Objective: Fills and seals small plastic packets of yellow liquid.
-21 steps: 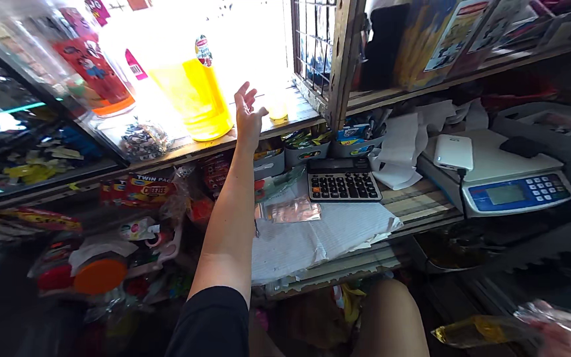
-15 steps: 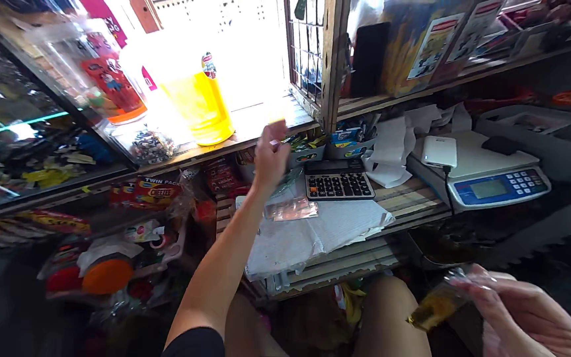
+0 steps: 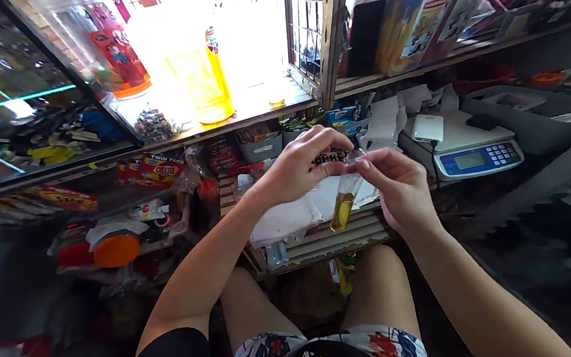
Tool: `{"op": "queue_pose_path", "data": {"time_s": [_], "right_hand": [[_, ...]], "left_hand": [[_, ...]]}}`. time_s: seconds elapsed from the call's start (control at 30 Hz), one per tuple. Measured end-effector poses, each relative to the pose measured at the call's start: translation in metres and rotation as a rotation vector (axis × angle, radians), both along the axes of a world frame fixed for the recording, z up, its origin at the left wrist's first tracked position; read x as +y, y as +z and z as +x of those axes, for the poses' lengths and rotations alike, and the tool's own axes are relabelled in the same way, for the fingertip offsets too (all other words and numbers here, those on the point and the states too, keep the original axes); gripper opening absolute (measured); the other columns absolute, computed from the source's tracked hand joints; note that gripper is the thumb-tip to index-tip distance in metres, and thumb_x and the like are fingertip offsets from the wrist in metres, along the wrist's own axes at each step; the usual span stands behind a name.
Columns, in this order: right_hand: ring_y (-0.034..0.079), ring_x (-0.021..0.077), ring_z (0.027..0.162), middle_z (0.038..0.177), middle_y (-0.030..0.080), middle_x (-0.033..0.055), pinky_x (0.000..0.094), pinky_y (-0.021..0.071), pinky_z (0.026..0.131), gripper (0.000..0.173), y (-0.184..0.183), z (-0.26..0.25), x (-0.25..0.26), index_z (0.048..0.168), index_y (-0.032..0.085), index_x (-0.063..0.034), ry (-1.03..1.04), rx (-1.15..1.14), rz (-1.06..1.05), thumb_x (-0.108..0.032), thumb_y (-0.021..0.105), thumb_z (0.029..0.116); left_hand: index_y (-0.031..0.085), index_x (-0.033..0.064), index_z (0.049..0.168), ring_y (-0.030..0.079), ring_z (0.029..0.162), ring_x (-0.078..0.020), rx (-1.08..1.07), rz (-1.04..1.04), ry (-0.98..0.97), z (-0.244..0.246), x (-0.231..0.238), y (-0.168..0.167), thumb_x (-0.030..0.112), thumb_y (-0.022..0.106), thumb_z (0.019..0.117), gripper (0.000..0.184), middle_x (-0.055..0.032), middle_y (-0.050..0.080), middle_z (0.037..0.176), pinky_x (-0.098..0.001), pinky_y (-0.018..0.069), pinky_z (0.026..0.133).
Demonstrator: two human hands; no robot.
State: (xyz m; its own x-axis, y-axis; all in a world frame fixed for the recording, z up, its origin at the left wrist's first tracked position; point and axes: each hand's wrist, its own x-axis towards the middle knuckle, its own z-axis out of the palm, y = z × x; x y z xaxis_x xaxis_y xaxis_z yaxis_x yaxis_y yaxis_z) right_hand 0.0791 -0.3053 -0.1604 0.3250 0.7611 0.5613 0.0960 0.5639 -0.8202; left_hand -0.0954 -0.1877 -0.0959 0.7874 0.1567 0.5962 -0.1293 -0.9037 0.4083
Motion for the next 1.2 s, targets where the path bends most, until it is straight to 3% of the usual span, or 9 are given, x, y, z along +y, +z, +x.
{"op": "queue_pose_path", "data": {"time_s": [0.17, 0.47, 0.63, 0.7, 0.77, 0.9, 0.93, 1.07, 1.2], "right_hand": [[0.07, 0.0071, 0.091, 0.095, 0.073, -0.002, 0.0248, 0.0582, 0.086, 0.008, 0.018, -0.001, 0.026, 0.105, 0.07, -0.0096, 0.032, -0.014, 0.003, -0.009, 0.062, 0.1009], [0.068, 0.0043, 0.092, 0.098, 0.072, -0.0037, 0.0234, 0.0562, 0.087, 0.007, 0.009, 0.011, 0.06, 0.104, 0.07, -0.0093, -0.021, 0.004, -0.031, -0.008, 0.066, 0.0987], [0.067, 0.0027, 0.089, 0.094, 0.071, -0.0048, 0.0217, 0.0556, 0.085, 0.007, 0.006, 0.008, 0.064, 0.104, 0.07, -0.0088, -0.071, 0.027, -0.038, -0.009, 0.068, 0.0976], [0.066, 0.0022, 0.087, 0.093, 0.071, -0.0051, 0.0209, 0.0553, 0.083, 0.006, 0.005, 0.008, 0.064, 0.103, 0.071, -0.009, -0.1, 0.022, -0.049, -0.011, 0.07, 0.0969], [0.065, 0.0018, 0.087, 0.092, 0.068, -0.0059, 0.0216, 0.0544, 0.083, 0.006, 0.004, 0.009, 0.064, 0.102, 0.068, -0.0104, -0.114, 0.017, -0.071, -0.013, 0.07, 0.0968], [0.054, 0.0113, 0.131, 0.135, 0.064, 0.0009, 0.0355, 0.0404, 0.113, 0.043, 0.006, 0.018, 0.061, 0.14, 0.055, -0.0094, 0.2, 0.012, -0.118, -0.024, 0.032, 0.1071], [0.053, 0.0132, 0.134, 0.137, 0.064, 0.0029, 0.0368, 0.0386, 0.116, 0.049, 0.007, 0.019, 0.062, 0.141, 0.055, -0.0076, 0.263, -0.003, -0.101, -0.026, 0.023, 0.1092], [0.062, 0.0061, 0.111, 0.107, 0.071, -0.0023, 0.0289, 0.0462, 0.104, 0.043, 0.012, 0.016, 0.071, 0.111, 0.065, -0.0089, 0.244, 0.021, -0.108, -0.02, 0.024, 0.1108], [0.062, 0.0063, 0.109, 0.099, 0.066, -0.0045, 0.0288, 0.0484, 0.102, 0.038, 0.018, 0.009, 0.071, 0.101, 0.06, -0.0133, 0.208, 0.024, -0.128, -0.021, 0.025, 0.1124]], "left_hand": [[0.068, -0.0029, 0.114, 0.067, 0.1, -0.0115, 0.001, -0.114, -0.033, 0.005, 0.021, 0.015, 0.005, 0.064, 0.099, 0.018, -0.0095, 0.069, 0.107, -0.0269, 0.0562, 0.093], [0.072, 0.0031, 0.099, 0.064, 0.095, -0.0137, 0.206, 0.077, 0.097, 0.019, 0.051, 0.043, 0.015, 0.071, 0.0958, 0.012, -0.008, 0.066, 0.099, -0.0288, 0.0519, 0.087], [0.063, 0.0045, 0.118, 0.068, 0.09, -0.0125, 0.336, -0.038, 0.146, 0.028, 0.045, 0.053, 0.017, 0.071, 0.0967, 0.026, -0.0074, 0.068, 0.105, -0.0279, 0.0566, 0.08], [0.07, 0.0057, 0.118, 0.066, 0.086, -0.0126, 0.305, 0.008, 0.143, 0.037, 0.046, 0.046, 0.015, 0.072, 0.0953, 0.025, -0.0071, 0.071, 0.099, -0.0296, 0.0539, 0.082], [0.078, 0.0078, 0.105, 0.066, 0.091, -0.0116, 0.272, 0.047, 0.142, 0.043, 0.045, 0.045, 0.011, 0.071, 0.0952, 0.012, -0.0057, 0.072, 0.097, -0.0299, 0.0517, 0.088], [0.079, 0.0092, 0.094, 0.065, 0.093, -0.0077, 0.226, 0.014, 0.107, 0.045, 0.041, 0.053, 0.007, 0.072, 0.0935, 0.008, -0.0038, 0.071, 0.096, -0.0249, 0.0512, 0.088], [0.079, 0.0097, 0.094, 0.065, 0.093, -0.0073, 0.22, 0.017, 0.1, 0.045, 0.041, 0.055, 0.006, 0.072, 0.0932, 0.008, -0.0038, 0.07, 0.096, -0.0235, 0.051, 0.087], [0.08, 0.011, 0.094, 0.063, 0.096, -0.009, 0.222, 0.056, 0.121, 0.044, 0.038, 0.056, 0.008, 0.072, 0.0929, 0.009, -0.0032, 0.07, 0.096, -0.0286, 0.0465, 0.092], [0.078, 0.0103, 0.096, 0.063, 0.094, -0.009, 0.177, 0.005, 0.193, 0.044, 0.039, 0.056, 0.01, 0.071, 0.0947, 0.008, -0.0023, 0.07, 0.094, -0.0295, 0.0478, 0.09]]}}
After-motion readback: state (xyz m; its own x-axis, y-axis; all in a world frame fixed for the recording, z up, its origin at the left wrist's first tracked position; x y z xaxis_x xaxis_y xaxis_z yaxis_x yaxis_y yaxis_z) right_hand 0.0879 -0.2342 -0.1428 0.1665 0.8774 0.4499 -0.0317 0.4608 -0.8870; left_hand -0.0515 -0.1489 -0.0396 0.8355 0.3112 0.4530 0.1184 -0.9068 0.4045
